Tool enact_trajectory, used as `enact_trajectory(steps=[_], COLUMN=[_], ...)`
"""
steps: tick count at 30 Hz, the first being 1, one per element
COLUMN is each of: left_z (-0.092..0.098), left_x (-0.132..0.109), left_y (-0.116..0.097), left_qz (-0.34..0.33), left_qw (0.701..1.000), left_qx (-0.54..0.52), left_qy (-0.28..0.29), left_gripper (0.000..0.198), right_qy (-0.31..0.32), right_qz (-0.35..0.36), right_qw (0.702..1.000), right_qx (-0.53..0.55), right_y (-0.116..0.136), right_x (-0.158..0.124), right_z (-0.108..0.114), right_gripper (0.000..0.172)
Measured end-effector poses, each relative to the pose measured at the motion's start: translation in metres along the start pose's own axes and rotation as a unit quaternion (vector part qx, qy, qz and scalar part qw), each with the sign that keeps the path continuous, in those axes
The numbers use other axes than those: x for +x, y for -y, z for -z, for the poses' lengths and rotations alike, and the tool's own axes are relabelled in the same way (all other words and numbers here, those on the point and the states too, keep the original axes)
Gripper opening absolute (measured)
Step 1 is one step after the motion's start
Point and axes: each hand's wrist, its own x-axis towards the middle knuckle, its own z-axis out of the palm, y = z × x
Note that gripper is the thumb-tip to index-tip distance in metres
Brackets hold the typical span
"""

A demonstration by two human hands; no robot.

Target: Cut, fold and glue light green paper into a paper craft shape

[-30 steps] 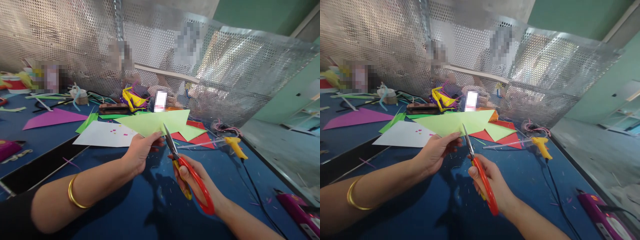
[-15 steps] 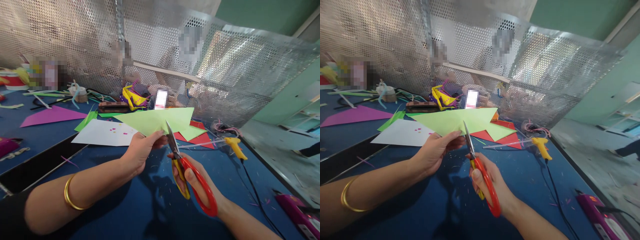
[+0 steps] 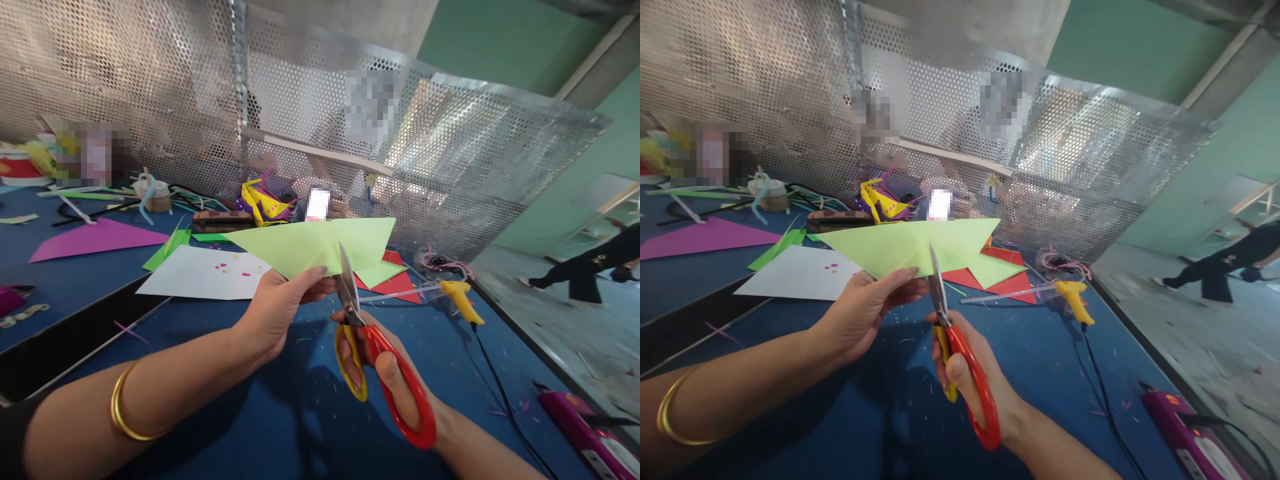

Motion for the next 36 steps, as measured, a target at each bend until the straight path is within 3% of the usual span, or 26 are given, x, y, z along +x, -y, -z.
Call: enact_trajectory(steps=[8,15,21,36], left_z=[0.0036,0.0024,0.0006,-0.0028], left_x=[0.002,0.0002,-0.0018,-0.005], left_y=[0.0004,-0.002,-0.0005,0.0043], left_qz=[-0.035,-0.047,-0.062,-0.032], left_qw=[0.999,0.998,0.995,0.996], left_qx=[0.028,0.047,0.075,0.068], left_qy=[-0.008,-0.015,-0.032,-0.045], left_gripper=[0.024,0.034,0.025,0.021], right_qy=[-0.038,-0.031,-0.024,-0.013], right_qz=[0.002,0.001,0.005,-0.005], right_qw=[0.999,0.999,1.0,1.0], right_qx=[0.004,-0.005,-0.008,0.012], right_y=[-0.0038,-0.0056,-0.0072,-0.0065], right_x=[0.0001,0.0009,0.0006,-0.0004], right_z=[-0.0026,-0.002,-0.0046,-0.0088], right_gripper=[0.063,0.063,0.068,0.059])
